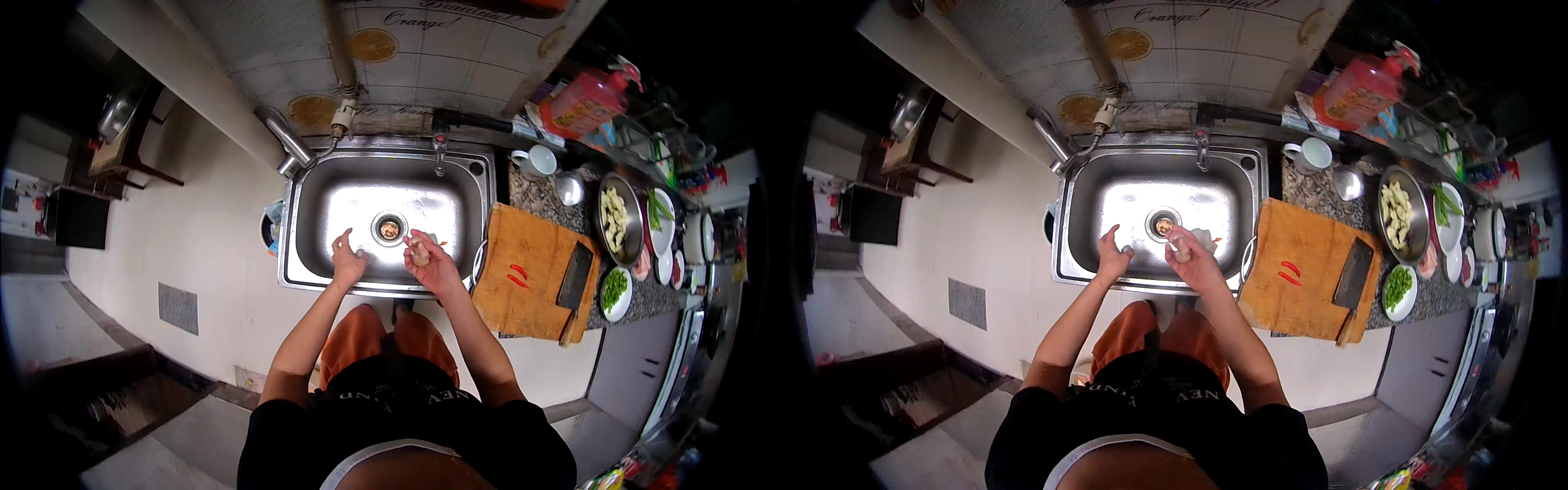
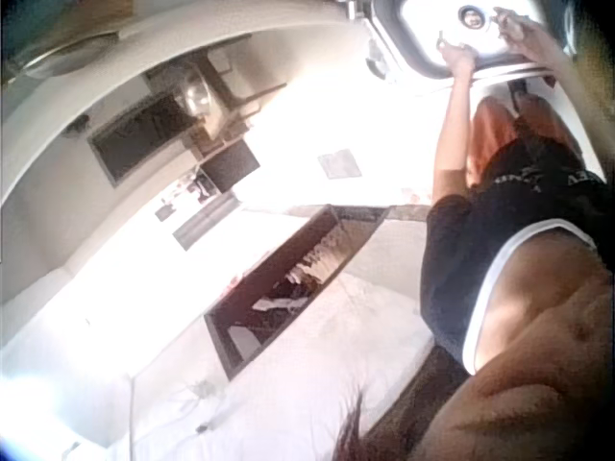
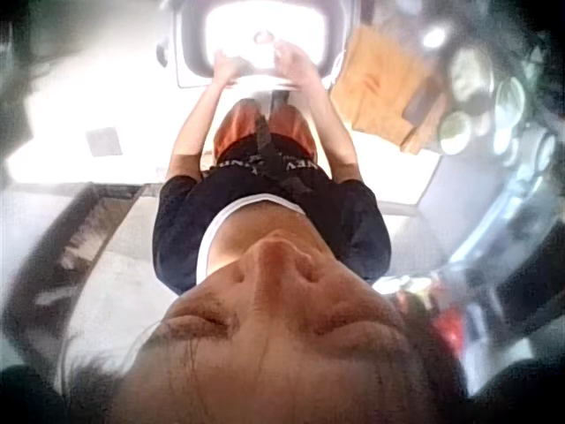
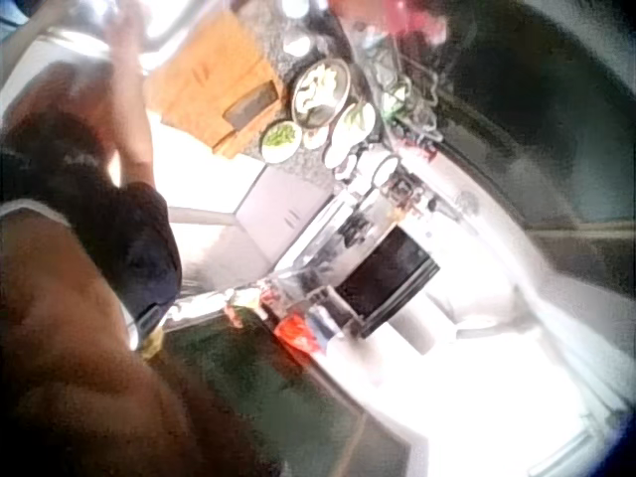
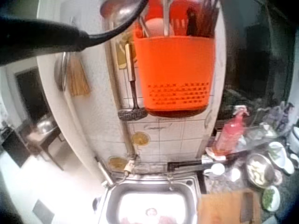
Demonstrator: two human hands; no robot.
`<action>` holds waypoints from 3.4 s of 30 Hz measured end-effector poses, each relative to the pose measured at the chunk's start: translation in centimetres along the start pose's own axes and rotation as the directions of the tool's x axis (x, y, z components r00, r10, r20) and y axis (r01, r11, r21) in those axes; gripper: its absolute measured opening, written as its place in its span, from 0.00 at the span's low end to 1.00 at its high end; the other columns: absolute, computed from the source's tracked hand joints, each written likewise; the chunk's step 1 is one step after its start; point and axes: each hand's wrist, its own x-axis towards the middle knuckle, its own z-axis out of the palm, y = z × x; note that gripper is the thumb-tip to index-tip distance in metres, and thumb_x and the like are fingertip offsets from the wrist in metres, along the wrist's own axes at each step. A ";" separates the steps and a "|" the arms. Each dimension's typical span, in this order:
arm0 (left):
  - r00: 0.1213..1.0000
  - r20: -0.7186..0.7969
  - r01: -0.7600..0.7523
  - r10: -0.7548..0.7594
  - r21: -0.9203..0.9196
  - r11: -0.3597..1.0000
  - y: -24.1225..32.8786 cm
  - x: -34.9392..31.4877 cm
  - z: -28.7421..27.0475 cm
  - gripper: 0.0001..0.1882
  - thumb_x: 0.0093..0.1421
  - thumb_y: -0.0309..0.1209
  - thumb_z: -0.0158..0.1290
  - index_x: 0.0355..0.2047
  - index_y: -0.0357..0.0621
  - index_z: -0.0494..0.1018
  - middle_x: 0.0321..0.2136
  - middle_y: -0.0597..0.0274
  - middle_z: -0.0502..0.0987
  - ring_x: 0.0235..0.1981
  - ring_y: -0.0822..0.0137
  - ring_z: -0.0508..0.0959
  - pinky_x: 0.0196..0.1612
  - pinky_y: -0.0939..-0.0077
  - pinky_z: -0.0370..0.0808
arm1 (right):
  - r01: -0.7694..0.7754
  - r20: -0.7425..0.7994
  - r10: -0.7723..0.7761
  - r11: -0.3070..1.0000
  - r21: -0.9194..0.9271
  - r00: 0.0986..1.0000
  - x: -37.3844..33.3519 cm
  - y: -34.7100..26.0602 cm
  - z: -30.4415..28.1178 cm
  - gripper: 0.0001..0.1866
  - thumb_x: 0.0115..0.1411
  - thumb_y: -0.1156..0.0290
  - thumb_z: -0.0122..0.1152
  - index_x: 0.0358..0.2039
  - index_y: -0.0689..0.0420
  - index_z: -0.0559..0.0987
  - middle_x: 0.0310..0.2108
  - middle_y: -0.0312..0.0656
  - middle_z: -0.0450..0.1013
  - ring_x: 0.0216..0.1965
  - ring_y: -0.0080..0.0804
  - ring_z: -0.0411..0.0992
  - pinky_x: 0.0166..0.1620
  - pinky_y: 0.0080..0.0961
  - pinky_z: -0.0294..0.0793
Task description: The person peels a garlic clove by hand, washes it in a sink, and then uses a cleaver to crush the garlic on a wooden cutting board.
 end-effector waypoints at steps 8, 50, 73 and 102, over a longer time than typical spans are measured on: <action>0.869 0.400 0.471 -0.292 -0.485 0.737 4.7 1.1 1.8 0.17 0.55 0.32 0.52 0.46 0.43 0.69 0.28 0.68 0.72 0.27 0.75 0.69 0.29 0.80 0.68 | 0.196 0.042 -0.229 0.709 -0.678 0.973 4.6 1.8 1.8 0.07 0.59 0.72 0.51 0.38 0.54 0.69 0.30 0.34 0.67 0.28 0.21 0.65 0.36 0.20 0.68; 0.928 0.120 0.309 -0.352 -0.776 0.549 -5.2 13.4 5.6 0.21 0.60 0.39 0.44 0.53 0.52 0.60 0.29 0.65 0.70 0.25 0.72 0.69 0.30 0.79 0.69 | -0.133 -0.309 0.107 0.989 -0.064 0.945 24.8 9.7 -2.9 0.10 0.58 0.59 0.51 0.33 0.51 0.75 0.29 0.34 0.73 0.30 0.28 0.71 0.36 0.25 0.70; 0.947 -0.046 -0.315 0.319 0.082 0.946 -1.2 9.1 1.0 0.26 0.51 0.35 0.45 0.51 0.37 0.62 0.51 0.45 0.64 0.56 0.49 0.59 0.59 0.56 0.45 | 0.000 0.088 -0.003 0.999 0.041 0.996 22.2 10.0 -4.7 0.23 0.56 0.54 0.49 0.48 0.54 0.67 0.44 0.40 0.67 0.46 0.36 0.65 0.43 0.30 0.63; 0.599 0.793 0.777 -0.115 -0.610 -0.159 -5.5 21.6 -12.8 0.11 0.46 0.16 0.46 0.31 0.39 0.70 0.26 0.60 0.74 0.27 0.65 0.74 0.32 0.72 0.72 | 0.012 0.163 -0.389 -0.363 -0.932 0.907 13.9 4.7 -1.4 0.10 0.47 0.70 0.52 0.32 0.56 0.73 0.30 0.50 0.71 0.36 0.46 0.70 0.40 0.41 0.69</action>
